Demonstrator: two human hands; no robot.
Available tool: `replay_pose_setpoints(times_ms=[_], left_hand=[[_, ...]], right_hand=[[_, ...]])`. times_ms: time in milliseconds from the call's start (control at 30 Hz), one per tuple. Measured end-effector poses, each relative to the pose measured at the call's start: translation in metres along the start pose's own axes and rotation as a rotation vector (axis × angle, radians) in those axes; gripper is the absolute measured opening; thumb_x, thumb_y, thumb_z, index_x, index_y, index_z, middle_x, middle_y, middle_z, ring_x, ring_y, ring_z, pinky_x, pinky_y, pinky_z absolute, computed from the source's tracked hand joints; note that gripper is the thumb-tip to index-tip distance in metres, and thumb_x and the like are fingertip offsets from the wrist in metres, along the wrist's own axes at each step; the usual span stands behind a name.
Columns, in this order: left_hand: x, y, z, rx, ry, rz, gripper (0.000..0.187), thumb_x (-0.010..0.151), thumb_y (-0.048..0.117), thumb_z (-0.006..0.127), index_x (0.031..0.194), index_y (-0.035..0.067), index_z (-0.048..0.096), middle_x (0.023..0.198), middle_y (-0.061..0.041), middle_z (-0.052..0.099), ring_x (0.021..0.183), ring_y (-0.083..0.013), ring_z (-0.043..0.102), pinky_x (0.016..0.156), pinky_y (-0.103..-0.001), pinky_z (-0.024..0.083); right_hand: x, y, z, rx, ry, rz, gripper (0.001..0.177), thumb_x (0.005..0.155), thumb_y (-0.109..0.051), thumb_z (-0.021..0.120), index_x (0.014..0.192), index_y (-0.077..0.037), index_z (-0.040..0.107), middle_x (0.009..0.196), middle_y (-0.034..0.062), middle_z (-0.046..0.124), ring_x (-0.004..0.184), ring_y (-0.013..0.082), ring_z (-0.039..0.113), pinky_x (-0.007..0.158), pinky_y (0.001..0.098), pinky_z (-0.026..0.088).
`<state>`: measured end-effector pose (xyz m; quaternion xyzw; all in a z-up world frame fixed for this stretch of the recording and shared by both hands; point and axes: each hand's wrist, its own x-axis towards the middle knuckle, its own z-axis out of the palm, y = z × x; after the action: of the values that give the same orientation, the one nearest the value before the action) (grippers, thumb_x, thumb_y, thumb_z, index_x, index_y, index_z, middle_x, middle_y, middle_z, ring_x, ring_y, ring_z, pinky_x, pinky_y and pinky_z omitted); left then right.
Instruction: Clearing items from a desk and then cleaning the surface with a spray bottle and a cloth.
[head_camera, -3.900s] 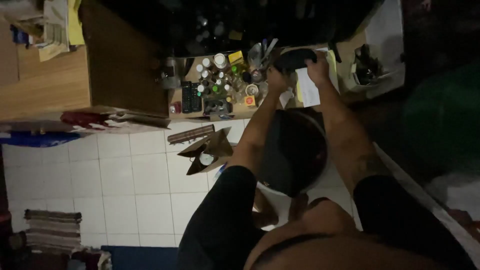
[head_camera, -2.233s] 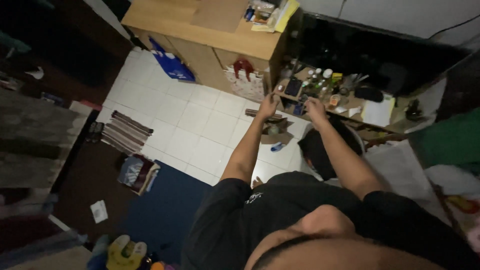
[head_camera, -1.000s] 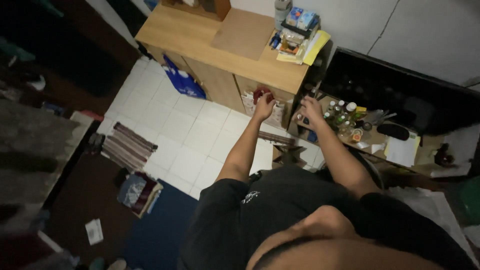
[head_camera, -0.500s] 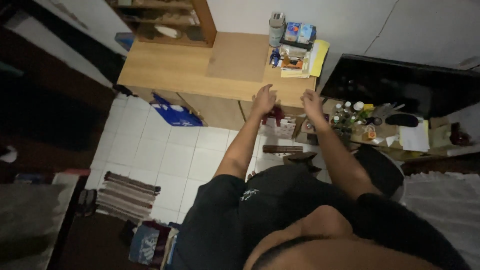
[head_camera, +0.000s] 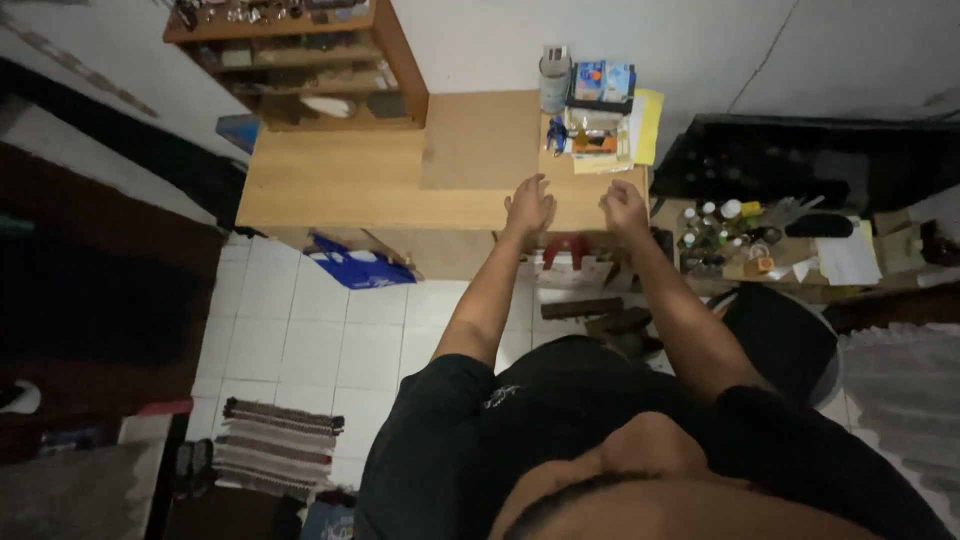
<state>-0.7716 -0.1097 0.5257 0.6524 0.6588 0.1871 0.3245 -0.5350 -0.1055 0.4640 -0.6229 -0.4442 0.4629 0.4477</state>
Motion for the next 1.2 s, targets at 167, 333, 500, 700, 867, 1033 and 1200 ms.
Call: replay_pose_setpoints(times_ms=[167, 333, 500, 700, 867, 1033, 1200], left_hand=[[0.008, 0.026, -0.043, 0.104, -0.009, 0.029, 0.057, 0.105, 0.028, 0.054, 0.158, 0.016, 0.036, 0.161, -0.015, 0.038, 0.154, -0.0302, 0.033, 0.123, -0.068, 0.013], [0.037, 0.021, -0.066, 0.071, -0.015, -0.015, 0.061, 0.105, 0.032, 0.055, 0.159, 0.015, 0.033, 0.162, -0.016, 0.037, 0.153, -0.0326, 0.034, 0.124, -0.066, 0.014], [0.032, 0.019, -0.077, -0.04, -0.027, -0.069, 0.062, 0.104, 0.034, 0.056, 0.159, 0.015, 0.035, 0.162, -0.016, 0.036, 0.152, -0.0349, 0.036, 0.124, -0.067, 0.015], [0.085, 0.002, -0.084, 0.037, -0.022, -0.016, 0.059, 0.103, 0.037, 0.058, 0.155, 0.015, 0.042, 0.158, -0.016, 0.041, 0.149, -0.034, 0.041, 0.122, -0.068, 0.016], [0.169, -0.018, -0.075, 0.066, -0.085, 0.024, 0.066, 0.101, 0.038, 0.061, 0.157, 0.013, 0.036, 0.159, -0.02, 0.039, 0.149, -0.0352, 0.041, 0.122, -0.067, 0.018], [0.178, 0.045, -0.132, 0.199, -0.242, 0.074, 0.061, 0.107, 0.038, 0.052, 0.159, 0.011, 0.035, 0.166, -0.016, 0.032, 0.156, -0.03, 0.026, 0.121, -0.064, 0.024], [0.287, -0.012, -0.078, 0.442, 0.018, 0.345, 0.066, 0.089, 0.057, 0.067, 0.133, 0.009, 0.06, 0.115, -0.013, 0.073, 0.108, -0.0281, 0.074, 0.089, -0.044, 0.058]], right_hand=[[0.077, 0.027, 0.025, 0.174, -0.086, -0.104, 0.05, 0.099, -0.001, 0.06, 0.146, 0.002, 0.044, 0.131, 0.0255, 0.053, 0.119, 0.0303, 0.061, 0.098, 0.042, 0.056], [0.093, -0.035, 0.04, 0.026, -0.121, -0.135, 0.052, 0.098, -0.003, 0.064, 0.146, 0.0, 0.046, 0.127, 0.0179, 0.056, 0.117, 0.0277, 0.063, 0.097, 0.0432, 0.055], [0.04, -0.107, 0.045, -0.15, -0.193, -0.076, 0.062, 0.094, -0.031, 0.074, 0.148, -0.009, 0.052, 0.139, 0.0167, 0.06, 0.133, 0.0318, 0.056, 0.109, 0.0487, 0.046], [0.08, -0.111, 0.068, -0.39, -0.18, 0.002, 0.056, 0.099, -0.036, 0.067, 0.148, -0.014, 0.052, 0.135, 0.0102, 0.061, 0.126, 0.0286, 0.06, 0.101, 0.0491, 0.051], [0.071, -0.195, 0.087, -0.44, -0.165, -0.047, 0.053, 0.098, -0.03, 0.068, 0.142, -0.006, 0.051, 0.13, 0.0173, 0.058, 0.123, 0.0363, 0.059, 0.098, 0.0521, 0.051], [0.108, -0.233, 0.122, -0.405, -0.15, -0.044, 0.061, 0.1, -0.027, 0.068, 0.15, 0.0, 0.044, 0.143, 0.0258, 0.054, 0.134, 0.0431, 0.052, 0.108, 0.0588, 0.047], [0.183, -0.208, 0.144, -0.539, -0.027, -0.278, 0.054, 0.095, -0.016, 0.069, 0.135, 0.015, 0.05, 0.125, 0.0384, 0.058, 0.123, 0.0569, 0.055, 0.1, 0.0641, 0.051]])
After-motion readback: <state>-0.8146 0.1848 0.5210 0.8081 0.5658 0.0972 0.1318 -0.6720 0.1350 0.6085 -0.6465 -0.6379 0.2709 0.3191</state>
